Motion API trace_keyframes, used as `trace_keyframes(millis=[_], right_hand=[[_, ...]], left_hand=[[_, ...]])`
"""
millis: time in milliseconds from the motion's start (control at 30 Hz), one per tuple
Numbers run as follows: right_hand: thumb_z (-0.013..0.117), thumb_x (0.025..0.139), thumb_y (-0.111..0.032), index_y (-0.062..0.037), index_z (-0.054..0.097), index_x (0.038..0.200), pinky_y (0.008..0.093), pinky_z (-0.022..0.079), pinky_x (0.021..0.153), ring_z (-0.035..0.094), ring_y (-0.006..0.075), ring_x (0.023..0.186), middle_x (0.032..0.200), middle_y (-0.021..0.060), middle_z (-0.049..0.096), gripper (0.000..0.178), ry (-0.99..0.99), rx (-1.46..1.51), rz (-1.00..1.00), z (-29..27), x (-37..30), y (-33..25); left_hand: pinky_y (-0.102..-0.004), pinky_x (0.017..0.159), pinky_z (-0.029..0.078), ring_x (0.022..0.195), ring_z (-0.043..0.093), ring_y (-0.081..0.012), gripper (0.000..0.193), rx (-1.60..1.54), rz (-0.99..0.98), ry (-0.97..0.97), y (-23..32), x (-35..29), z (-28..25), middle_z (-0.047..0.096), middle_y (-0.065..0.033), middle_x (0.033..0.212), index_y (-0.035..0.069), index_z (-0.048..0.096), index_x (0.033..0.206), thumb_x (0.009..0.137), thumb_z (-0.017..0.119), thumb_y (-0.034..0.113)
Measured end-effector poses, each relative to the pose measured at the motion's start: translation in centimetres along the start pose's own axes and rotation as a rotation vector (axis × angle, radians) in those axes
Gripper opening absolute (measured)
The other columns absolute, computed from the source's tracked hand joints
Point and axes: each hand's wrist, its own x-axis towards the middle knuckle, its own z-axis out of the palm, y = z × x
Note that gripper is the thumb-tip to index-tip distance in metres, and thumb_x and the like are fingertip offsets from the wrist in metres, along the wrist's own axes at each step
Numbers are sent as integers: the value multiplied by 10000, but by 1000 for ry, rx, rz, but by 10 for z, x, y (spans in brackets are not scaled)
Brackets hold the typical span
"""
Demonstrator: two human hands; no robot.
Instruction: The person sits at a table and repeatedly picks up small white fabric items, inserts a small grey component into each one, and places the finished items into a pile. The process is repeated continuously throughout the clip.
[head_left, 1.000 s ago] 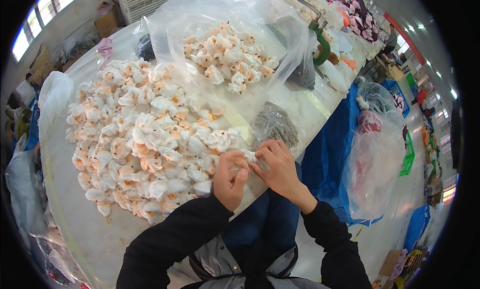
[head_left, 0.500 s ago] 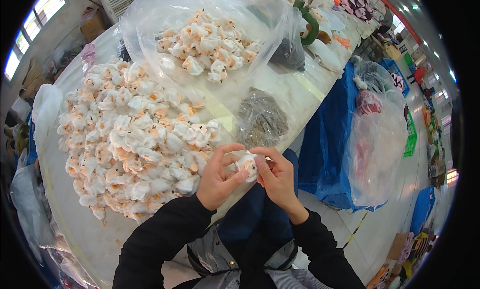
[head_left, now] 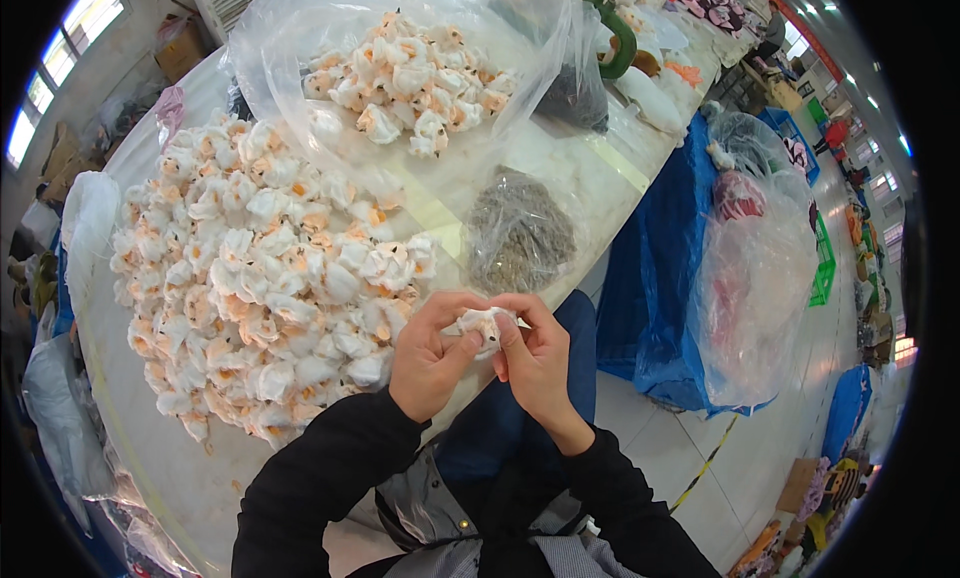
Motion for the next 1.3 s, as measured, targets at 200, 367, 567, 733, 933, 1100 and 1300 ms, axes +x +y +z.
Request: trace_keyframes(millis=[200,367,567,733,933,1100,1300], right_hand=[[782,986,-93,-28,720,1166,236,471,565,637,74,685,885,70,679,201,174,-553,-469,-15,2,5],[839,821,0,-43,748,985,331,555,680,694,258,787,911,91,720,192,25,-862,-718,-28,-4,-4],[805,926,-59,-14,712,1011,318,566,646,717,219,751,883,89,730,133,-57,-737,-545,-31,-3,-7],[745,1009,-98,1,699,1040,281,568,649,740,163,713,817,85,738,113,-122,-480,-275,-31,-6,-6],[710,1039,-98,16,673,981,248,546,634,731,128,699,789,85,733,133,-159,-582,-316,-31,-1,2],[743,995,-93,-11,726,967,293,529,606,709,185,683,799,89,722,88,-195,-689,-366,-31,13,-4],[784,907,-123,-67,741,962,407,535,684,671,294,789,856,67,691,90,2,-1083,-742,-43,73,-6]], left_hand=[[-193,538,322,626,458,28,203,249,-1,30,-4,1,2,687,25,942,19,740,1214,1033,650,4],[-202,540,308,588,412,17,267,567,131,64,-3,-3,9,662,18,911,22,760,1232,987,668,-31],[-305,636,442,689,557,-147,277,643,160,-88,7,3,5,666,-63,921,54,766,1227,953,730,58],[-374,671,505,735,642,-281,265,764,229,-159,-1,7,-6,669,-113,920,79,770,1189,926,761,108],[-396,645,513,741,667,-326,238,837,251,-85,-5,0,-3,651,-128,892,67,765,1141,908,728,37],[-385,634,517,723,674,-319,213,849,298,-45,-17,3,-10,666,-138,908,29,757,1129,919,721,29],[-321,645,459,702,618,-197,133,709,168,123,-16,5,-11,662,-101,829,-16,764,1049,976,709,80]])
